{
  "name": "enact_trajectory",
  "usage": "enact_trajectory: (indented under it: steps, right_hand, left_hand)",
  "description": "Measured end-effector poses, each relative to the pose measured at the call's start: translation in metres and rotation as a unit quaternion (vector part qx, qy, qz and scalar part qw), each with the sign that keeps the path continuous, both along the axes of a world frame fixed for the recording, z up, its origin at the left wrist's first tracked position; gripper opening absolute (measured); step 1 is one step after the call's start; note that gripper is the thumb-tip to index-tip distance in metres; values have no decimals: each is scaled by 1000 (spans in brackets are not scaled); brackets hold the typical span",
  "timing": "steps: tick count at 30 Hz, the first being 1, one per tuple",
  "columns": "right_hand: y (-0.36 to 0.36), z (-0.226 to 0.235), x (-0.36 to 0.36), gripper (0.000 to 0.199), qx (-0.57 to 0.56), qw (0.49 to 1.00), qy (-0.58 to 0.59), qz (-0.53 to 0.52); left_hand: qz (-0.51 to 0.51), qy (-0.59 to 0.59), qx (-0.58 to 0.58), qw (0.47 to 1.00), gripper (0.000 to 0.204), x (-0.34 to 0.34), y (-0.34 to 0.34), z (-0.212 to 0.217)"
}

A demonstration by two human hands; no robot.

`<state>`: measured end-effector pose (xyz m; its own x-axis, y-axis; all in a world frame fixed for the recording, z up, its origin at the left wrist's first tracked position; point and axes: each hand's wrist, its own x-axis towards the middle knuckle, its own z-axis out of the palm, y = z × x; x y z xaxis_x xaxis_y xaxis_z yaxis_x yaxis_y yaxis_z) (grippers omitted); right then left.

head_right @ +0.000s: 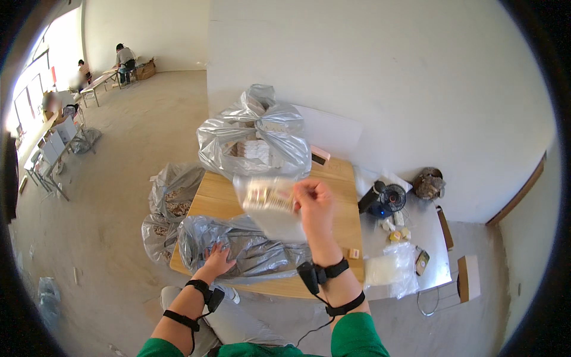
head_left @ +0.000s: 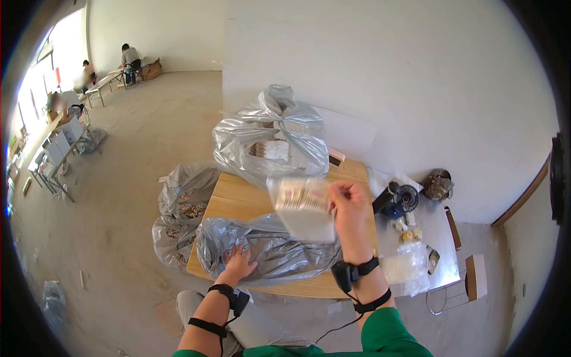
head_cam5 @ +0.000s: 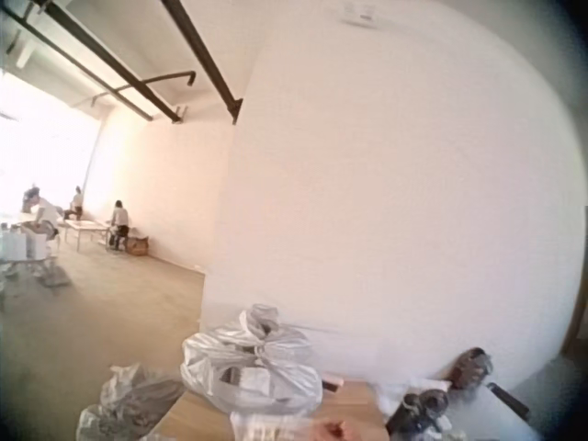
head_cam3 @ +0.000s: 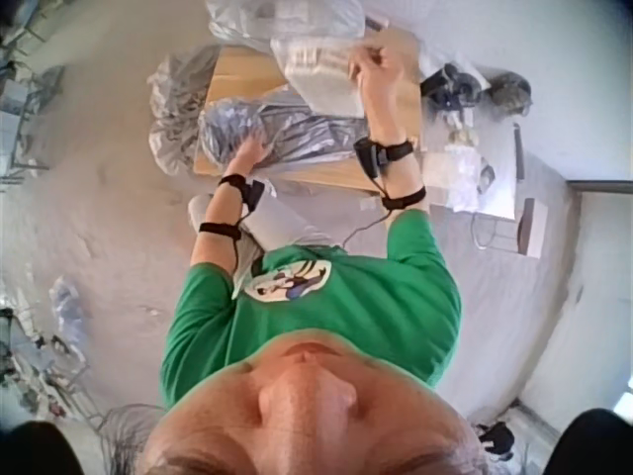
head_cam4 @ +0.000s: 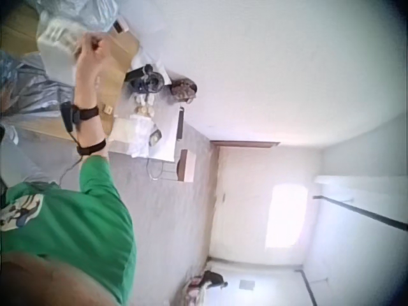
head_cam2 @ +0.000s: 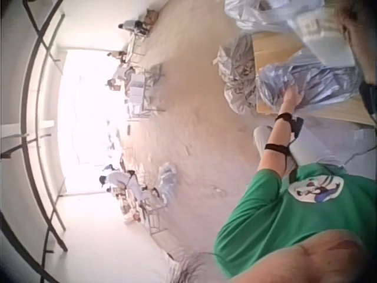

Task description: Packing small packaged hygiene or personal care products into a larger plastic bag.

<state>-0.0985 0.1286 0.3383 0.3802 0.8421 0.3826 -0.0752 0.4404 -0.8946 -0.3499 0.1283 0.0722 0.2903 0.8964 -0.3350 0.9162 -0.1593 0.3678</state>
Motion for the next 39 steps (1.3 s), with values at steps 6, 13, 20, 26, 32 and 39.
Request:
enact_trajectory:
  steps: [6,13,20,26,32,39]
  right_hand:
    - [-28,-93,-3,5,-130,991,-27,1]
    - [-67,-147,-21,5,-141,988,-59,-27]
    - [-100,-153,-22,9,-28,951,-288,-111]
    - [-104,-142,-6,10,80,888,-435,-128]
    - [-112,-121,-5,10,-45,934,-345,-77]
    - [-92,-120,4,26,-148,925,-349,28]
  left_hand:
    - [96,-282,82,951,33,17,-12,33]
    - [185,-566,-96,798,50,64,-32,113]
    - [151,-374,-88,911,55,88,-17,137]
    - [156,-424,-163,877,39,94,-16,128]
    - [120,-559,-151,806,29,107,-18,124]
    - [79,-425,-42,901,28,120,-22,113]
